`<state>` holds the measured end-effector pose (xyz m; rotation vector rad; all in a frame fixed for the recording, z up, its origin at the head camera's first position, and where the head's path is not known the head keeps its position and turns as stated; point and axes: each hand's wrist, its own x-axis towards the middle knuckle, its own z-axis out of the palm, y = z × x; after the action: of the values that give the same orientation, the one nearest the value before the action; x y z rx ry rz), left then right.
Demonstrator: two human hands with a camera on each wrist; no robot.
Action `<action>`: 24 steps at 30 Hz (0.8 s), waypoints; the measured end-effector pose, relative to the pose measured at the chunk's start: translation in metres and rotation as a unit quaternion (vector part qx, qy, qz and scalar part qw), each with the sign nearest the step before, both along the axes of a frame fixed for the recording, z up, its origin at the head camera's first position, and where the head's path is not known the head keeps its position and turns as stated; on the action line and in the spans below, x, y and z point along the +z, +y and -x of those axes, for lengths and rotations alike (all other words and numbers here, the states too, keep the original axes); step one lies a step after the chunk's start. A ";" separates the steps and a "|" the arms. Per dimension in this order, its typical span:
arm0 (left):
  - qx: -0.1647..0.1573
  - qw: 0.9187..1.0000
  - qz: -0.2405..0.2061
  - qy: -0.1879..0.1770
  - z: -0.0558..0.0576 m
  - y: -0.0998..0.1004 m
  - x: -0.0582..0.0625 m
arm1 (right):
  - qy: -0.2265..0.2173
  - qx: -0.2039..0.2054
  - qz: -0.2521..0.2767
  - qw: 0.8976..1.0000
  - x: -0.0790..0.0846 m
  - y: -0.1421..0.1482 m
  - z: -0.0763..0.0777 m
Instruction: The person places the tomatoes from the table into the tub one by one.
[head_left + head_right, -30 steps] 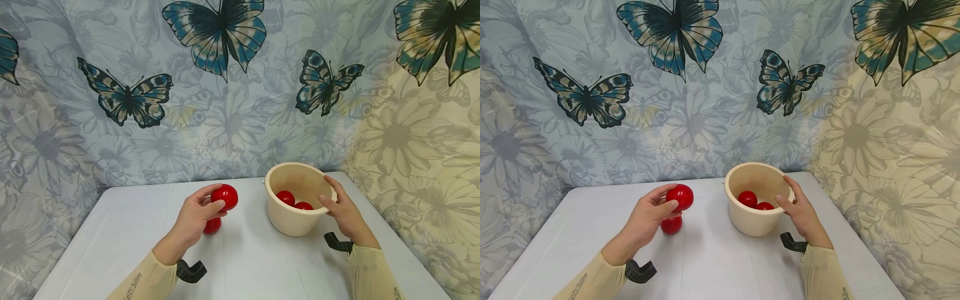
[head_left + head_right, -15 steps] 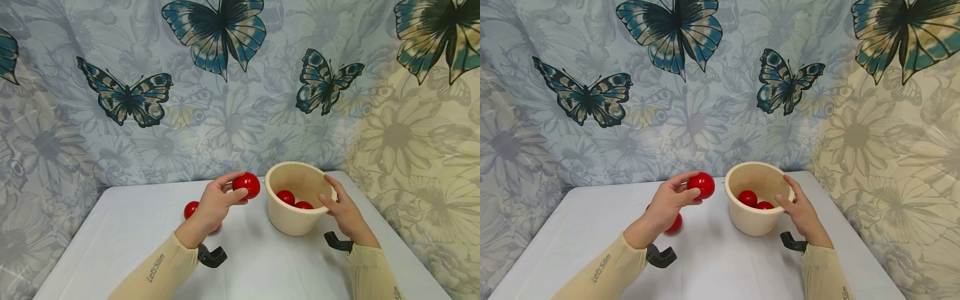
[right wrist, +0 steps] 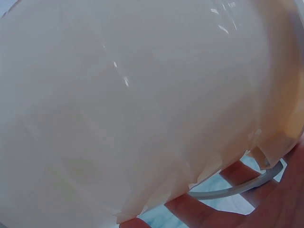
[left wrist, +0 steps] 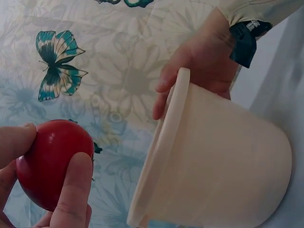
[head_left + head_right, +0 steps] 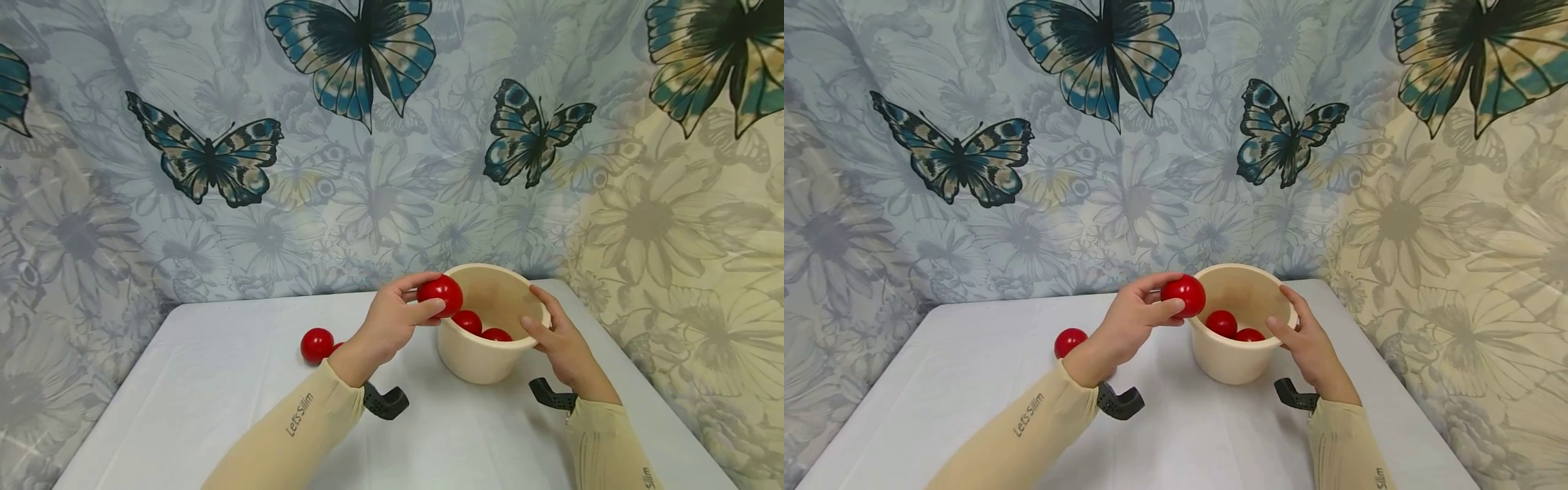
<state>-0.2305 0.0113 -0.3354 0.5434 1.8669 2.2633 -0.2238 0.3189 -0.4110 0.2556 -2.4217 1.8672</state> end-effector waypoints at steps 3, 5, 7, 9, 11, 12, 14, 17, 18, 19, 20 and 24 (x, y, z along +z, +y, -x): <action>0.003 1.000 0.004 -0.008 0.002 0.008 0.000 | 0.000 0.001 0.001 1.000 0.000 0.000 0.000; 0.005 1.000 0.009 -0.009 0.003 0.014 -0.001 | 0.001 0.001 0.000 1.000 0.000 0.000 0.000; 0.005 1.000 0.013 -0.007 0.004 0.018 -0.001 | 0.000 0.001 0.001 1.000 0.000 0.000 0.000; 0.004 1.000 0.013 -0.007 0.005 0.023 -0.002 | 0.001 0.002 0.003 1.000 -0.001 0.000 0.000; 0.001 1.000 0.013 -0.008 0.006 0.026 -0.003 | 0.002 0.003 0.005 1.000 -0.001 0.001 0.000; 0.000 1.000 0.011 -0.011 0.007 0.028 -0.004 | 0.002 0.004 0.007 1.000 -0.002 0.001 0.000; 0.000 1.000 0.009 -0.016 0.009 0.030 -0.005 | 0.003 0.006 0.009 1.000 -0.002 0.001 0.000; 0.001 1.000 0.008 -0.024 0.012 0.034 -0.008 | 0.005 0.008 0.012 1.000 -0.002 0.001 0.001; 0.001 1.000 0.008 -0.027 0.013 0.035 -0.009 | 0.005 0.009 0.012 1.000 -0.002 0.001 0.001; 0.001 1.000 0.006 -0.030 0.014 0.037 -0.010 | 0.005 0.010 0.013 1.000 -0.002 0.001 0.001; 0.001 0.999 0.008 -0.031 0.015 0.038 -0.011 | 0.006 0.010 0.012 1.000 -0.002 0.001 0.001; 0.000 0.999 0.014 -0.037 0.016 0.043 -0.015 | 0.006 0.009 0.008 1.000 -0.002 0.001 0.001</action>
<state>-0.2469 0.0547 -0.3503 0.4499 1.8605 2.2222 -0.2244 0.3202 -0.4128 0.2861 -2.4041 1.8862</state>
